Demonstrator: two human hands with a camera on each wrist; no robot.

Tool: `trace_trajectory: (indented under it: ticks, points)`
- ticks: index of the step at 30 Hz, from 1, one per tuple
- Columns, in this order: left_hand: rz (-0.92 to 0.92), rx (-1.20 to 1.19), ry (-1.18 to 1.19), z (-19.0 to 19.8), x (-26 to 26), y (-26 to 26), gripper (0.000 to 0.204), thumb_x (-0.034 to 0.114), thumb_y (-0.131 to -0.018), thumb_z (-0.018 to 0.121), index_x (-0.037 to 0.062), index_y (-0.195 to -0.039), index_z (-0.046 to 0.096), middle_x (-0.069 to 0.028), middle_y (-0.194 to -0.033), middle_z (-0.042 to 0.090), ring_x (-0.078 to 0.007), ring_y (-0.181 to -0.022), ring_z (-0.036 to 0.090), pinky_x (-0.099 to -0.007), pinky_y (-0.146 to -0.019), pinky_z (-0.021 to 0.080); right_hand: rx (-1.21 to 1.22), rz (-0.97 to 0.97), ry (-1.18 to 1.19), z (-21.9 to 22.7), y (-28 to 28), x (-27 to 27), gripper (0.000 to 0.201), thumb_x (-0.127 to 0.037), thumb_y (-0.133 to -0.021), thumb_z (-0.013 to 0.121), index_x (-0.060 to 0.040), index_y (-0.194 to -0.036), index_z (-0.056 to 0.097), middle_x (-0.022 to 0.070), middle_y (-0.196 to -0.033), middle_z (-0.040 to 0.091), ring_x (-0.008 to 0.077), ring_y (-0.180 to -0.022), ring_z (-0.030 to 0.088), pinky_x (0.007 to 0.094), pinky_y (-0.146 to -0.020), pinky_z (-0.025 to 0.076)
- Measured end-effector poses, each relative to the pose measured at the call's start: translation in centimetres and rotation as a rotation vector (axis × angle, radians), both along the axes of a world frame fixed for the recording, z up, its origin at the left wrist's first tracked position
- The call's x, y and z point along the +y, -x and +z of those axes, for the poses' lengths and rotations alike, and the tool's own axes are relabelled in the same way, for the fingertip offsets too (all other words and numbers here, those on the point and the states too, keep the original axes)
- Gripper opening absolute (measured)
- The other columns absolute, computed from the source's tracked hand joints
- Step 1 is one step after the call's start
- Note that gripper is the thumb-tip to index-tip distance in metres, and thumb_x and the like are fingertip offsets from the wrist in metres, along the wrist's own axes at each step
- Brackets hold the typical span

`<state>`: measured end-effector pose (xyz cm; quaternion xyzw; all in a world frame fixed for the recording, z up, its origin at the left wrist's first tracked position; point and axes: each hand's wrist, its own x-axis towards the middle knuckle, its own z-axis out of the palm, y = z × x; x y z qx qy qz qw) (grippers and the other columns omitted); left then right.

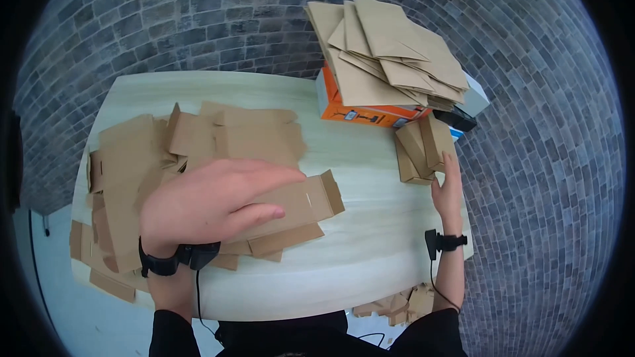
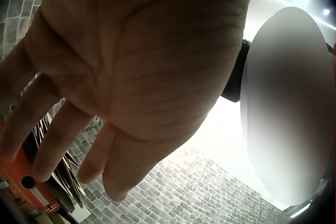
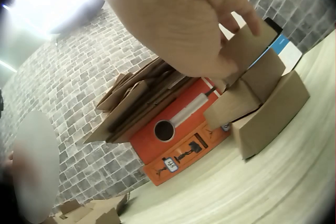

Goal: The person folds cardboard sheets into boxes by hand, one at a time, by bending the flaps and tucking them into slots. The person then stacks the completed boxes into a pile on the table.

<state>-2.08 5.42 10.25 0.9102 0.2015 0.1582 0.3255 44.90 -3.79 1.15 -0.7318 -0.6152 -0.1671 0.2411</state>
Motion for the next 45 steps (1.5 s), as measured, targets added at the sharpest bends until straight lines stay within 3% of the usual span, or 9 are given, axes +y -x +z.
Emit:
trace_trajectory:
  ticks: [5, 7, 11, 16, 22, 28, 31, 39, 45]
  points:
    - [0.201, 0.053, -0.005, 0.0, 0.1, 2.4, 0.04, 0.025, -0.091, 0.057, 0.0078, -0.127, 0.053, -0.0161, -0.114, 0.062, -0.0301, -0.104, 0.06, -0.0377, -0.087, 0.048, 0.15, -0.086, -0.023, 2.1, 5.9, -0.9, 0.042, -0.001, -0.082, 0.059, -0.0033, -0.124, 0.054, 0.0151, -0.123, 0.057, 0.0278, -0.113, 0.056, 0.0366, -0.092, 0.046]
    - [0.239, 0.013, -0.013, 0.0, 0.9, 3.0, 0.04, 0.024, -0.091, 0.057, 0.0074, -0.127, 0.053, -0.0168, -0.111, 0.063, -0.0279, -0.101, 0.062, -0.0365, -0.086, 0.049, 0.438, 0.094, 0.045, 2.3, 8.1, -1.0, 0.03, -0.005, -0.086, 0.059, -0.0016, -0.116, 0.059, 0.0113, -0.112, 0.063, 0.0199, -0.1, 0.061, 0.0306, -0.079, 0.05]
    - [0.439, -0.014, 0.129, -1.5, 2.9, 3.9, 0.039, 0.019, -0.09, 0.056, 0.0047, -0.126, 0.054, -0.0165, -0.1, 0.066, -0.024, -0.089, 0.065, -0.0338, -0.079, 0.051, 0.68, 0.227, 0.444, 1.2, 14.0, 0.7, 0.024, -0.016, -0.091, 0.06, 0.0002, -0.11, 0.06, 0.0036, -0.085, 0.063, 0.0087, -0.073, 0.056, 0.0249, -0.065, 0.047]
    - [0.523, -0.01, 0.137, -2.9, 4.1, 4.6, 0.038, 0.02, -0.089, 0.057, 0.0029, -0.124, 0.055, -0.015, -0.094, 0.068, -0.0241, -0.084, 0.066, -0.0339, -0.076, 0.051, 0.664, 0.268, 0.594, -2.6, 17.0, 4.3, 0.036, -0.029, -0.088, 0.065, 0.0009, -0.108, 0.061, 0.0051, -0.079, 0.063, 0.0101, -0.07, 0.057, 0.0256, -0.061, 0.047]
    - [0.749, 0.176, 0.181, -5.9, 7.3, 4.3, 0.034, 0.028, -0.084, 0.061, -0.0043, -0.096, 0.064, -0.0204, -0.084, 0.067, -0.0326, -0.082, 0.065, -0.04, -0.075, 0.051, 0.745, 0.161, 0.626, -2.3, 17.4, 7.8, 0.045, -0.037, -0.084, 0.068, 0.0041, -0.102, 0.063, 0.014, -0.081, 0.066, 0.0174, -0.074, 0.062, 0.0305, -0.064, 0.049]
    - [0.848, 0.242, 0.456, -8.4, 9.0, 2.0, 0.039, 0.027, -0.084, 0.063, -0.0077, -0.069, 0.06, -0.0155, -0.061, 0.062, -0.0224, -0.05, 0.063, -0.0344, -0.046, 0.053, 0.661, 0.26, 0.68, -2.7, 17.6, 10.8, 0.05, -0.039, -0.083, 0.067, 0.0052, -0.105, 0.062, 0.0141, -0.081, 0.066, 0.0174, -0.073, 0.062, 0.0306, -0.064, 0.05]
    - [0.851, 0.252, 0.471, -8.9, 8.8, 0.4, 0.037, 0.027, -0.083, 0.064, -0.0065, -0.068, 0.059, -0.015, -0.063, 0.063, -0.0216, -0.05, 0.064, -0.0335, -0.046, 0.053, 0.627, 0.236, 0.672, -2.8, 17.3, 14.1, 0.053, -0.04, -0.084, 0.065, 0.0048, -0.112, 0.06, 0.0141, -0.087, 0.066, 0.0178, -0.075, 0.063, 0.0301, -0.066, 0.051]
    - [0.764, 0.231, 0.478, -10.3, 9.5, -0.5, 0.025, 0.021, -0.081, 0.065, -0.0006, -0.073, 0.056, -0.0115, -0.062, 0.063, -0.0192, -0.051, 0.064, -0.0306, -0.046, 0.053, 1.132, 0.283, 0.824, -1.5, 18.9, 15.5, 0.045, -0.039, -0.092, 0.056, -0.0006, -0.115, 0.059, 0.007, -0.103, 0.063, 0.0178, -0.089, 0.063, 0.0293, -0.073, 0.053]
    - [0.8, 0.042, 0.516, -9.4, 8.9, -1.7, 0.019, 0.012, -0.08, 0.061, -0.0001, -0.071, 0.051, -0.0105, -0.063, 0.061, -0.0171, -0.052, 0.064, -0.0285, -0.048, 0.052, 1.059, 0.314, 0.803, -1.8, 18.7, 15.7, 0.037, -0.036, -0.092, 0.055, -0.0034, -0.106, 0.064, 0.0066, -0.102, 0.063, 0.0185, -0.093, 0.062, 0.0305, -0.075, 0.052]
